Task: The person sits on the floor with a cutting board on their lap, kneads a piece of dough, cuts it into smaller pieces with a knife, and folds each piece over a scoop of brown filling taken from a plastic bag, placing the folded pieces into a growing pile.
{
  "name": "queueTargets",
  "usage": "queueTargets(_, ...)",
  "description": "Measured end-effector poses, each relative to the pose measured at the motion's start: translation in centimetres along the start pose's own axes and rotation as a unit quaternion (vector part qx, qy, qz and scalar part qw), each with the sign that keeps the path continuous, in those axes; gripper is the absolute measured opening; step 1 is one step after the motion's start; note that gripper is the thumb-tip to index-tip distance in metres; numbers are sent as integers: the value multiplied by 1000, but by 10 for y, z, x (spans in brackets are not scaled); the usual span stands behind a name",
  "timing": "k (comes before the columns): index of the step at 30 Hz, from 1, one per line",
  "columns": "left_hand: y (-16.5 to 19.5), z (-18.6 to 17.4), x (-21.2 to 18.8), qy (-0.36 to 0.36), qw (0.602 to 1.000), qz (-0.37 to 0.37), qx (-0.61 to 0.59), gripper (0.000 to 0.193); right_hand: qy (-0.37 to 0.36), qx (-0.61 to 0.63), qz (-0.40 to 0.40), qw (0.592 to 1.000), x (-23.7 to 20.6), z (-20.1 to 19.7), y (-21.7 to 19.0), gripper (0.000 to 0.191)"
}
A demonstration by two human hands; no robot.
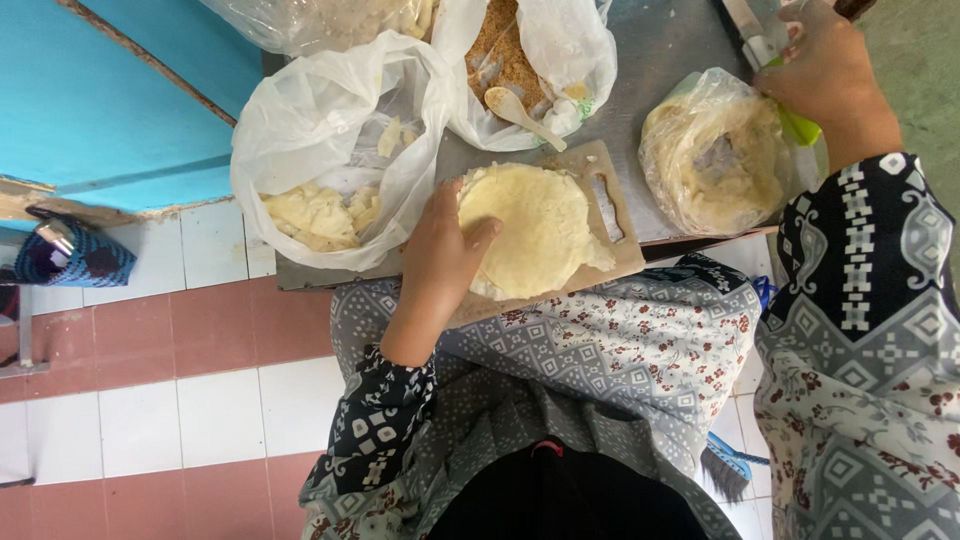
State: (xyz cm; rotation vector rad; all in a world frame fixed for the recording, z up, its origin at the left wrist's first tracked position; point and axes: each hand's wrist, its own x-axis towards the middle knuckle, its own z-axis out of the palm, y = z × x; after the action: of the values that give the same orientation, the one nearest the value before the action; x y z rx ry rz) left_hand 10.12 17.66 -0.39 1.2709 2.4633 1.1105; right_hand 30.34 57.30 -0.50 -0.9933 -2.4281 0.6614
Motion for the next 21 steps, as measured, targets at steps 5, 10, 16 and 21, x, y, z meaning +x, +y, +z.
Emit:
queueTargets(5,-1,-5,-5,-6,999,-50,-3,46,40,-22,-107,993,-1,-14,2,36)
queueTargets(10,-16,-8,-8,57,995,22,79,36,45,312,36,948,-74,-49,-59,37)
queueTargets(16,-31,-28,-10,167,986,9,13,38,-130,287,65,947,-203,-10,-185,64)
queueTargets(21,-35,-48,-37,210,958,-140,-134,25,-153,174,-17,973,-227,14,-243,56)
